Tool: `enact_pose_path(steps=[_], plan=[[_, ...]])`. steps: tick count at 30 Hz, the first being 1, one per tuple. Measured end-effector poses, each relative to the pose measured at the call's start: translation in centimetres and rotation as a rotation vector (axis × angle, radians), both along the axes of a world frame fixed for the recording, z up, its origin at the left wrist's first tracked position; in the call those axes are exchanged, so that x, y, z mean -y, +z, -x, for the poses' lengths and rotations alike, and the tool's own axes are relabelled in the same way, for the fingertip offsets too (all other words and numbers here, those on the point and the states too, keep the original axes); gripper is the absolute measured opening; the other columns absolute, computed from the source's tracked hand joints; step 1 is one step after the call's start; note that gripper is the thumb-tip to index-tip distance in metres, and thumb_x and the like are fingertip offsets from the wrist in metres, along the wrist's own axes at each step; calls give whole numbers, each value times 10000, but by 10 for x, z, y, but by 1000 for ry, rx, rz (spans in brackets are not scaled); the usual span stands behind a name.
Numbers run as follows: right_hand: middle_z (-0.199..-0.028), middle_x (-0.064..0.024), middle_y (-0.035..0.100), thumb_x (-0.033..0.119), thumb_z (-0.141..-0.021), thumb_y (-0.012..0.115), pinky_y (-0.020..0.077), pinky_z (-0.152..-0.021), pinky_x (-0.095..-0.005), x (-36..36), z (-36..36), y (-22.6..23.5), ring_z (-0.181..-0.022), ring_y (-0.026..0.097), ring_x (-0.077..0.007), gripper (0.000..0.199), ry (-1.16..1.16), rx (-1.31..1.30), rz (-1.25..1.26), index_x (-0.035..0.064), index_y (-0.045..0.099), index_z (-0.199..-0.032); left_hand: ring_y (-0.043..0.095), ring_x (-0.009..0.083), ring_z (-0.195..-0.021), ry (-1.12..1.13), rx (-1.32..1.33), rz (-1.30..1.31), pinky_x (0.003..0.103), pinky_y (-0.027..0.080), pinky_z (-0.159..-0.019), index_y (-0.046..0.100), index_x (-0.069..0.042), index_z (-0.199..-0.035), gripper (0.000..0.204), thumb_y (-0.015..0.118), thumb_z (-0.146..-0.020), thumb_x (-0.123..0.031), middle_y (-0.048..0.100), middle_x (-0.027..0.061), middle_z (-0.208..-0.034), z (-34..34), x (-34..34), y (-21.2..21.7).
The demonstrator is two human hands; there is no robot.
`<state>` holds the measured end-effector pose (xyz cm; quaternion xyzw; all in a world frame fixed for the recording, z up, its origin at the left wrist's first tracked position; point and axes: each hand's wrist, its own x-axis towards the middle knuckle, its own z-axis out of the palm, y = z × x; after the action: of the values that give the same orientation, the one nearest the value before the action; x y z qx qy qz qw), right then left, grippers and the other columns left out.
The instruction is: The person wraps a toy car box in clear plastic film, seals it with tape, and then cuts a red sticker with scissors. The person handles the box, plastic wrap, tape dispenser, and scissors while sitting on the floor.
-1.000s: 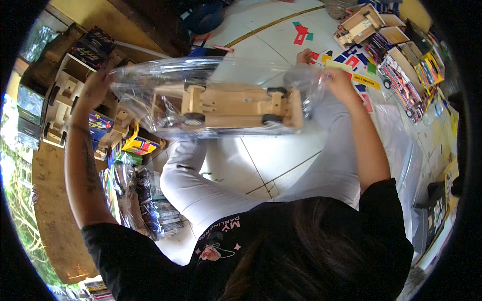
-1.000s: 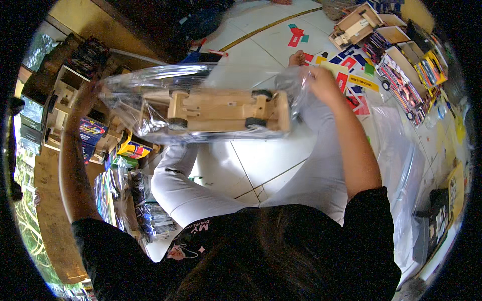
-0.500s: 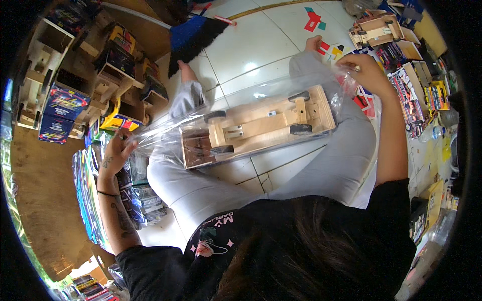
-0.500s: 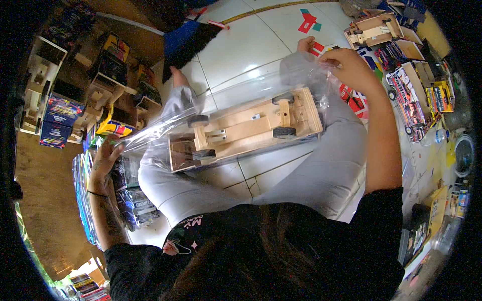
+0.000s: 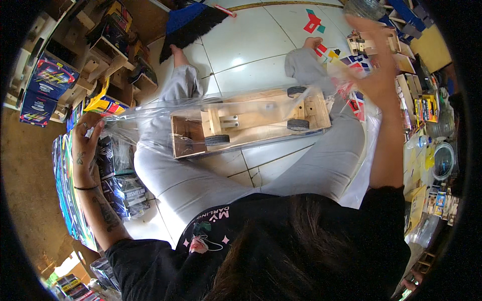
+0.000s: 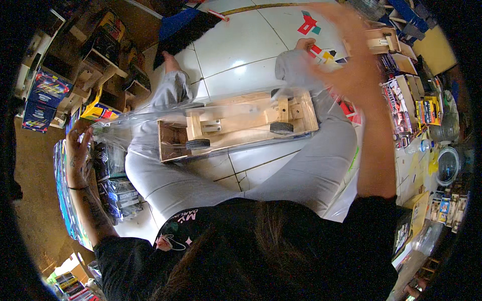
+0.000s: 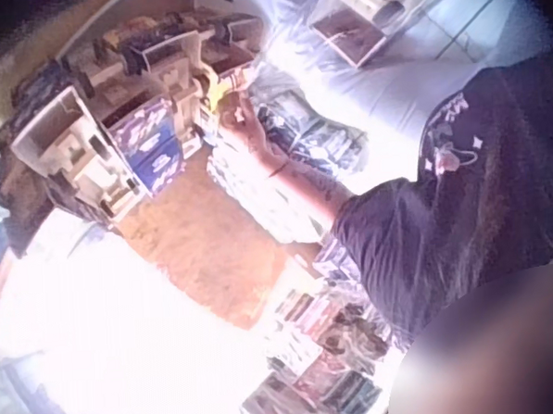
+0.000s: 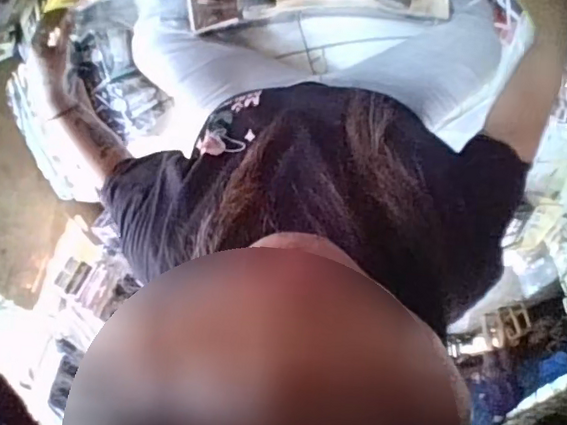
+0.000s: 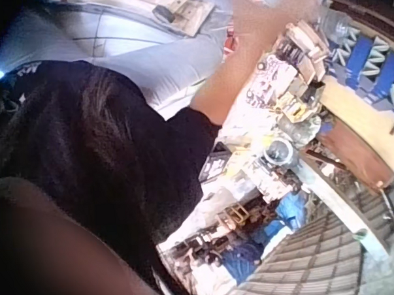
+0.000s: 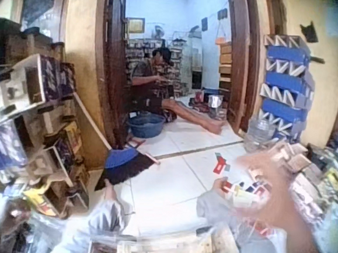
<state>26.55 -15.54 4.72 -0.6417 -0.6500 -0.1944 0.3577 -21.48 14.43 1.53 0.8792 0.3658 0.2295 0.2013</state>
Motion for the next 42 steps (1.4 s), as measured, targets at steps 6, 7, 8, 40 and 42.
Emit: enact_pose_path(steps=[6,7,8,40,42], plan=[[-1299,-137,500,519,-584,776,273,-1055,-455,-66,78,-51,-1209,454,-306,965,335,281,820,80,411,-1362,603,188,-857,31,-101,-103,272,450,-787,650,51,-897,108,635,-852,-46,639,104,-930,1,2,2],[-1301,-135,500,508,-567,785,272,-1056,-453,-64,76,-51,-1212,451,-300,979,394,166,741,83,410,-1365,609,213,-856,1,-78,-126,283,451,-787,651,56,-893,130,639,-851,-67,638,114,-928,2,3,2],[-1303,-133,500,497,-550,795,270,-1058,-450,-58,73,-49,-1216,448,-293,994,422,56,747,86,408,-1368,610,218,-861,15,-71,-145,286,451,-790,653,54,-900,138,640,-853,-76,639,115,-927,3,4,2],[-1144,-7,604,219,-709,720,298,-1019,-458,-49,97,-62,-1160,505,-208,428,48,381,-19,123,625,-1115,646,218,-849,-638,-34,199,709,-61,-985,716,-145,-885,317,481,-960,-343,694,23,-801,-233,70,-13],[-1116,-7,591,211,-706,706,289,-1027,-485,-65,92,-73,-1143,506,-196,398,11,396,66,137,626,-1089,643,209,-859,-672,-82,215,713,-50,-978,711,-150,-897,308,479,-962,-340,695,18,-817,-235,70,-9]])
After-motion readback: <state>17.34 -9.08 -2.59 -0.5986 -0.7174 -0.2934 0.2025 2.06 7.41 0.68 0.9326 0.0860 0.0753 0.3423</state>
